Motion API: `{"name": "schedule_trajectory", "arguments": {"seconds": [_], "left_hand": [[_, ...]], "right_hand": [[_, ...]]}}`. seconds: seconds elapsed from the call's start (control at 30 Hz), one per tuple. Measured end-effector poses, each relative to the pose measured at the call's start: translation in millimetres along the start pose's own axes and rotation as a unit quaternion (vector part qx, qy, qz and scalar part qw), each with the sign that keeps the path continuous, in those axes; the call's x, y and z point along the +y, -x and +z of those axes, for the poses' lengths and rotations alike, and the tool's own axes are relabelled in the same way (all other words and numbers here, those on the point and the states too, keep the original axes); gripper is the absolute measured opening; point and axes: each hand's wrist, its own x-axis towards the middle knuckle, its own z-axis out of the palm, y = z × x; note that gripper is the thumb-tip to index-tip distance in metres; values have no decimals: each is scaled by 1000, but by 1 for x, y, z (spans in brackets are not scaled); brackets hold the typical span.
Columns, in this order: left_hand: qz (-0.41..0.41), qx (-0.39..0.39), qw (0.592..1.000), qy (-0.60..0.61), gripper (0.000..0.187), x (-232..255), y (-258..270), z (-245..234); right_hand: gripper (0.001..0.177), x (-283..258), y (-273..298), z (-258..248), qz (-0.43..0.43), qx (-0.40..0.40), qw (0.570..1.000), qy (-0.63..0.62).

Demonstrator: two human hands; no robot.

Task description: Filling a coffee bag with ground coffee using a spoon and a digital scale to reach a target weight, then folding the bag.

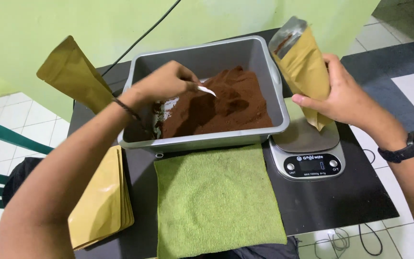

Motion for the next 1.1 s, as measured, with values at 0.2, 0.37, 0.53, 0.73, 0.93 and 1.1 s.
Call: {"name": "schedule_trajectory", "arguments": {"seconds": [0.2,0.37,0.53,0.73,0.93,1.1], "left_hand": [[-18,73,997,22,22,17,35,-52],[21,109,990,-86,26,39,43,-84],[59,114,985,-115,27,61,35,-89],[129,133,965,-188,23,97,26,-49],[506,402,571,-506,17,72,1,-10],[503,411,677,-345,33,48,5,-20]], "right_hand": [[100,-17,-3,-4,10,-35,998,48],[93,-30,-3,-4,-25,-28,998,47],[97,-41,-3,-7,-16,-44,996,69],[93,-46,-1,-6,-38,-43,997,61],[100,-32,0,-3,-16,-35,998,51],[99,-11,2,8,10,-20,999,-27]]}}
